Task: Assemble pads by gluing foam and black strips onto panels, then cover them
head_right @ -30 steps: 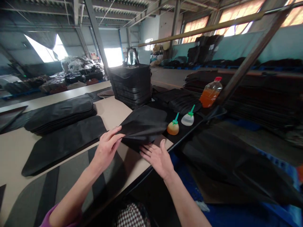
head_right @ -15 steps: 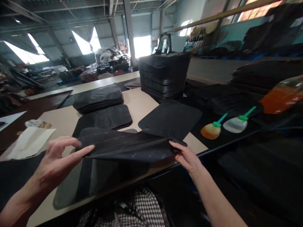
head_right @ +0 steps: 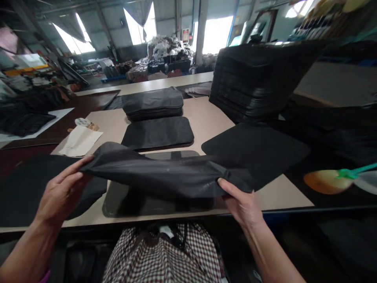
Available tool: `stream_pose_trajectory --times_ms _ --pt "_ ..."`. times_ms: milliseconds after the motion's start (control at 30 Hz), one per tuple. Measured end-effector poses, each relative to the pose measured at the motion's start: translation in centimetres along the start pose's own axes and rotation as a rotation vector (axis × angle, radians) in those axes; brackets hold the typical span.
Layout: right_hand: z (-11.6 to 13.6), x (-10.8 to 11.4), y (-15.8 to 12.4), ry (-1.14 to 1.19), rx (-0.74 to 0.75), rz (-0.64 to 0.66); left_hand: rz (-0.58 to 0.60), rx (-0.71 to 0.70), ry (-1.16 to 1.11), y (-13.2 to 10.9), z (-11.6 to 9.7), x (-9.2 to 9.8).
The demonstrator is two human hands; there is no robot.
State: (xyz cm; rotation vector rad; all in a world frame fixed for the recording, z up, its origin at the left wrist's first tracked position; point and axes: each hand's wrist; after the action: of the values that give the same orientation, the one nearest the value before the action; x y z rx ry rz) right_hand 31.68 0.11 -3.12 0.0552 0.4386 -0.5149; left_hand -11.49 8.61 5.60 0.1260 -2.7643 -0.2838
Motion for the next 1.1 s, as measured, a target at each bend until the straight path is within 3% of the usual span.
stream_pose_trajectory --times_ms 67,133,267,433,600,733,933,1033,1100 --pt "-1.2 0.7 -1.8 -0.021 -0.110 0.012 0.123 0.209 -0.282 -1.2 1.6 0.2" --pt "-2.4 1.7 -3.5 -0.039 -0.211 0.019 0.181 0.345 -0.425 -2.1 3.5 0.0" --pt "-3.2 4.6 -5.0 -0.060 -0.366 0.033 0.044 0.387 -0.183 -2.5 7.2 -1.6" --pt "-1.7 7.0 -2.0 -0.026 -0.436 0.072 0.039 0.269 0.042 -2.1 9.6 -2.8" --pt "-1.0 6.1 2.5 -0.171 -0.590 0.150 0.090 0.331 0.071 -2.4 10.6 -2.7" --pt "-0.9 3.9 3.6 -0.472 -0.455 0.128 0.081 0.216 0.191 -2.6 10.7 -2.6" --pt "-0.2 1.2 2.3 -0.610 0.080 0.155 -0.084 -0.018 0.386 -1.8 7.3 -1.7" --pt "-0.4 0.9 1.8 -0.608 0.126 0.098 -0.140 -0.045 0.372 -1.0 6.3 -0.9" --pt "-0.9 1.0 2.0 -0.674 0.093 0.090 -0.104 -0.034 0.372 -0.2 6.8 -0.7"
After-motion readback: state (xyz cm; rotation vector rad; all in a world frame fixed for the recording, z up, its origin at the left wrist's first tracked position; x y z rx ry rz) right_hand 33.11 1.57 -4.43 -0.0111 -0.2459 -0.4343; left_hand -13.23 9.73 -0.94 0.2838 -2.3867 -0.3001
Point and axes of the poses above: each hand's wrist, its own y-axis towards the middle knuckle, its own x-axis out of the back of the hand, z = x × y
